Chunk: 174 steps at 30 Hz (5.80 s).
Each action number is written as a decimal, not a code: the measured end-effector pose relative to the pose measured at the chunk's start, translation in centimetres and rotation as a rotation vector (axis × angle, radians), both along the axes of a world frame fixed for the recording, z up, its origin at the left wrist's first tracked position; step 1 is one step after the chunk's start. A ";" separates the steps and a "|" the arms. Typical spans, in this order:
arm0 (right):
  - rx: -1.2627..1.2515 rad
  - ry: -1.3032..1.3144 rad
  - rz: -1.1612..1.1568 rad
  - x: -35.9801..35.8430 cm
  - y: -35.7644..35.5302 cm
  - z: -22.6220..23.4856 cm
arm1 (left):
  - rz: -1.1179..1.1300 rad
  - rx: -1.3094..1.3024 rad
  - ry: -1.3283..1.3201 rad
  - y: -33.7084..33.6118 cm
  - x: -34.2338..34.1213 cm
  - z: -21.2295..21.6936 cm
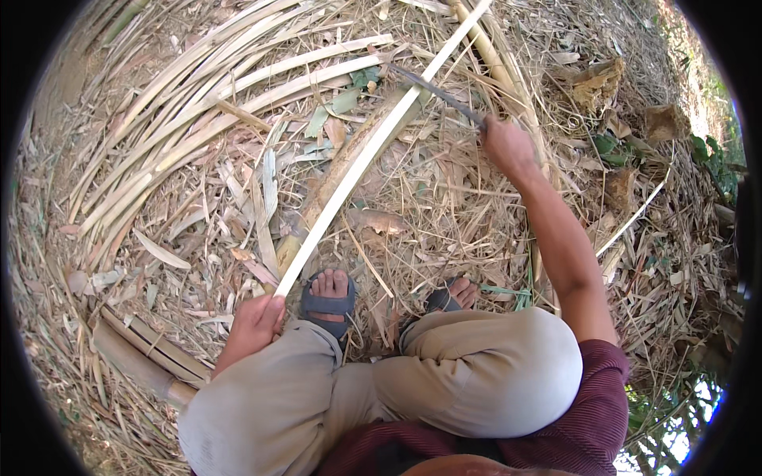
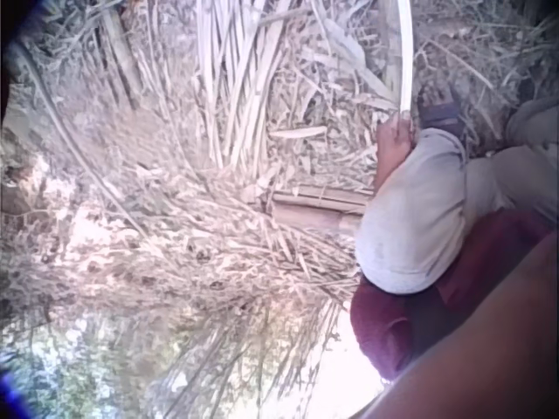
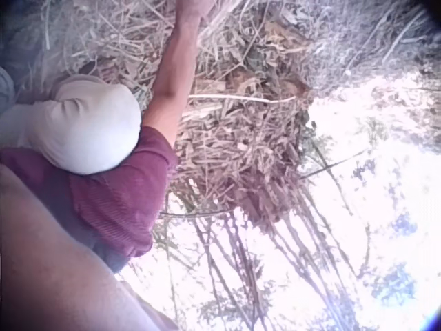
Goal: The person whittles and peels strips of bamboo using a knife while sitting on the ground.
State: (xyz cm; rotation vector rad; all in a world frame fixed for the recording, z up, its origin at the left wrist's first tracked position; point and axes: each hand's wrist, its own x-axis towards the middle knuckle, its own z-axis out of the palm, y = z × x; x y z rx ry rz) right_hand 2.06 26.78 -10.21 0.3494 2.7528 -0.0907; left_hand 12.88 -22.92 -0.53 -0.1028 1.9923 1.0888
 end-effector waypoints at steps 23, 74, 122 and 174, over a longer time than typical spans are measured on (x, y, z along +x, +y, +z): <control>-0.015 0.019 0.071 1.1 -2.8 -1.4 | 0.210 0.143 -0.147 -1.6 1.1 -1.2; -0.517 0.427 0.568 11.2 -16.8 -2.2 | 0.229 0.211 -0.109 4.8 -4.9 -6.0; -0.175 -0.001 0.273 1.7 -9.1 0.1 | 0.344 0.188 -0.370 1.8 -1.7 -5.0; -0.103 0.289 0.142 1.2 -5.2 -3.3 | -0.173 -0.248 0.431 4.2 -2.4 -3.3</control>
